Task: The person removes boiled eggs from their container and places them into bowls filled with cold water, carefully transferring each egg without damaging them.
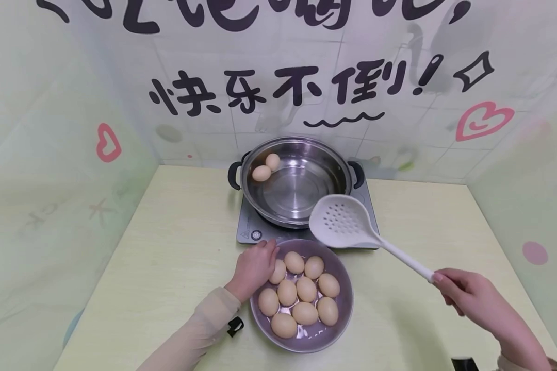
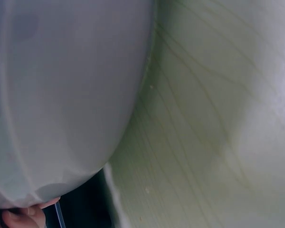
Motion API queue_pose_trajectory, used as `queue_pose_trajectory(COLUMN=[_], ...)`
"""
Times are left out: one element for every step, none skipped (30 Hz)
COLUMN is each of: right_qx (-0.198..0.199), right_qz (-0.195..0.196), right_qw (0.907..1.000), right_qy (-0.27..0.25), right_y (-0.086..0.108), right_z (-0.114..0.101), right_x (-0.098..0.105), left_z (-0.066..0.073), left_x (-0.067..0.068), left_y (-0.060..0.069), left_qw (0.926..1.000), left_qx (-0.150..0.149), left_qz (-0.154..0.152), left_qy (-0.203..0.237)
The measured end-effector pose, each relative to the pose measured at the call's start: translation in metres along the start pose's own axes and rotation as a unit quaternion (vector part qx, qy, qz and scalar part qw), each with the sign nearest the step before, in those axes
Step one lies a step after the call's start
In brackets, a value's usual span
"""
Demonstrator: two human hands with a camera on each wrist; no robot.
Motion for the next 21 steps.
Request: queue_pose_trajectory(right_qx=[0.005,0.006,0.007,0.010,0.014,0.015,0.018,0.019,0.020,0.020,0.020,0.018,0.017,0.015,0.014,0.015,0.016,0.016,0.018,0.020,0.021], right_qz=[0.003,0.008,0.013,0.020,0.027,0.030,0.034,0.039,0.045,0.051,0.056,0.063,0.073,0.083,0.093,0.102,0.111,0.116,0.122,0.125,0.126], right_qw=[1.0000,0.9999,0.9999,0.9997,0.9995,0.9993,0.9991,0.9988,0.9984,0.9979,0.9972,0.9965,0.9953,0.9939,0.9925,0.9911,0.9900,0.9893,0.9886,0.9883,0.9884], right_qy=[-0.001,0.000,0.002,0.005,0.010,0.013,0.016,0.021,0.028,0.036,0.044,0.051,0.061,0.070,0.078,0.084,0.086,0.086,0.086,0.085,0.082], right_y=[-0.006,-0.012,-0.018,-0.025,-0.031,-0.037,-0.044,-0.050,-0.057,-0.063,-0.069,-0.075,-0.081,-0.086,-0.091,-0.096,-0.100,-0.105,-0.109,-0.113,-0.117], right_z=[-0.004,-0.009,-0.014,-0.020,-0.026,-0.031,-0.037,-0.043,-0.049,-0.054,-0.059,-0.064,-0.069,-0.074,-0.079,-0.084,-0.088,-0.092,-0.095,-0.098,-0.101], right_x=[0.003,0.006,0.009,0.012,0.015,0.017,0.019,0.020,0.021,0.022,0.022,0.022,0.022,0.022,0.021,0.020,0.018,0.017,0.015,0.012,0.010], left_z=[0.000,0.000,0.001,0.001,0.001,0.001,0.001,0.000,0.001,0.001,0.001,0.001,0.001,0.001,0.001,0.000,0.000,0.000,-0.001,-0.001,-0.001], left_x=[0.000,0.000,0.000,0.001,0.001,0.001,0.001,0.001,0.001,0.001,0.001,0.001,0.001,0.001,0.001,0.001,0.001,0.001,0.001,0.000,0.000], left_y=[0.000,0.000,0.000,0.000,0.000,0.000,0.000,0.000,0.000,0.000,0.000,0.000,0.000,0.000,0.000,0.000,0.000,0.000,0.000,0.000,0.000], left_qw=[1.0000,1.0000,1.0000,1.0000,1.0000,1.0000,1.0000,1.0000,1.0000,1.0000,1.0000,1.0000,1.0000,1.0000,1.0000,1.0000,1.0000,1.0000,1.0000,1.0000,1.0000], left_qx=[-0.001,-0.002,-0.002,-0.003,-0.002,-0.002,-0.001,0.000,0.000,0.000,0.000,0.000,0.000,0.000,0.000,0.001,0.003,0.004,0.005,0.006,0.006], left_qz=[0.001,0.002,0.003,0.003,0.004,0.004,0.004,0.004,0.003,0.003,0.002,0.002,0.002,0.002,0.003,0.003,0.004,0.004,0.004,0.004,0.003], left_qy=[-0.001,0.000,-0.001,-0.001,-0.002,-0.002,-0.001,-0.001,-0.001,-0.001,0.001,0.001,0.001,0.001,0.002,0.003,0.003,0.003,0.004,0.004,0.004])
Point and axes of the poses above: each hand's wrist, its own y-axis away from the middle knuckle, its own x-axis out of the back of the hand, z = x × y, the point moved 10 cm from there along -y, towards the middle knuckle, and after that the axes turned 15 degrees about y, right-handed, at the moved point
